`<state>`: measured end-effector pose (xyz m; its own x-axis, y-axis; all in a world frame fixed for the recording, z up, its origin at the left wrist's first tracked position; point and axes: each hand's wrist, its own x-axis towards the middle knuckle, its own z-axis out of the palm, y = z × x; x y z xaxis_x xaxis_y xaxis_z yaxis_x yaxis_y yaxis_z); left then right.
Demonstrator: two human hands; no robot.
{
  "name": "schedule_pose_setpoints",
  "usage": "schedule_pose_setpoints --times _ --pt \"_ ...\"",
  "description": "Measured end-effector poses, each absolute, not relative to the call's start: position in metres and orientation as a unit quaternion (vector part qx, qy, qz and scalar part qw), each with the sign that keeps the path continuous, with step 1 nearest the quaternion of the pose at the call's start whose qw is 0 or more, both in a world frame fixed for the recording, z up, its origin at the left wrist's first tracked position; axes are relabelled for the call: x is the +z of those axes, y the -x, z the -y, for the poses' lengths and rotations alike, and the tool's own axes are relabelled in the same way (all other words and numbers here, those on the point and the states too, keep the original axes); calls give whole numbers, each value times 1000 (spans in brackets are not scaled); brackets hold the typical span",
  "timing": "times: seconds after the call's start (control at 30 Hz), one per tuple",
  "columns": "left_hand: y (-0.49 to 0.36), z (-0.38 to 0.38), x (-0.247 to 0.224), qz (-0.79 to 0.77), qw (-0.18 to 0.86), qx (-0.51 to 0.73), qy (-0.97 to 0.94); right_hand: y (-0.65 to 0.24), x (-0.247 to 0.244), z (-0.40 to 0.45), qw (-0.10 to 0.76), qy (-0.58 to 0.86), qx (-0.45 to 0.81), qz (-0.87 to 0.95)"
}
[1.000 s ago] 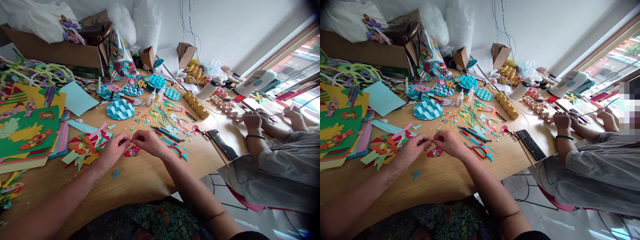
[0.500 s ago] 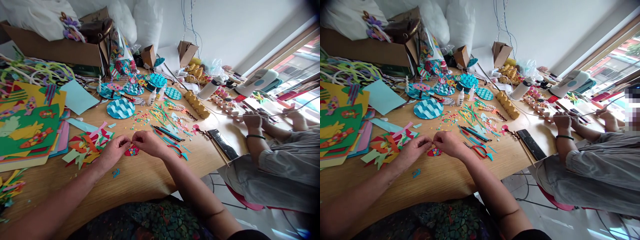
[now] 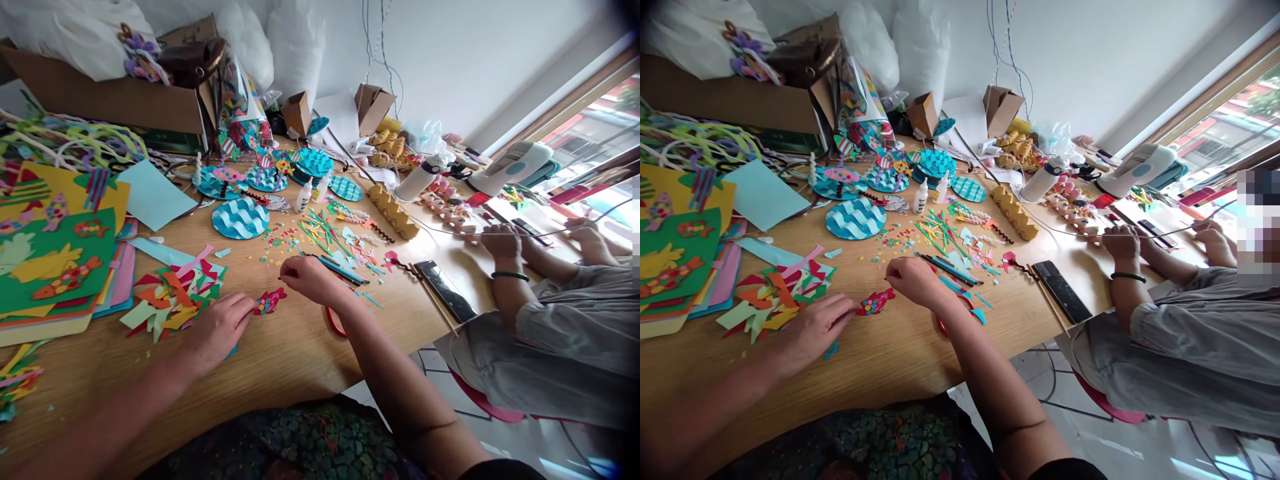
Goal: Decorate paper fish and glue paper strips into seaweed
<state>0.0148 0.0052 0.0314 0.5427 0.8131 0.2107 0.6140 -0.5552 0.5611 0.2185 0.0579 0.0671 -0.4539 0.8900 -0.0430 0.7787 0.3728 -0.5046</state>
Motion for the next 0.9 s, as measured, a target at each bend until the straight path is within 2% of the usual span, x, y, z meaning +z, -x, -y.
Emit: schedule_pose_setpoints --times 0.17,0.4,0.63,0.8,0.9 --pt "-10 2 19 -402 137 208 -881 -208 64 -55 64 470 218 853" --pt "-9 4 12 -394 95 192 -894 -196 65 -54 -13 439 210 873" --pt "-9 5 10 -397 93 189 -893 -193 62 -55 -29 421 205 883" --pt "-9 4 10 -389 99 218 -890 -202 63 -68 11 470 167 867" --pt "-9 3 9 -379 98 239 -888 -208 64 -83 -3 512 138 848"
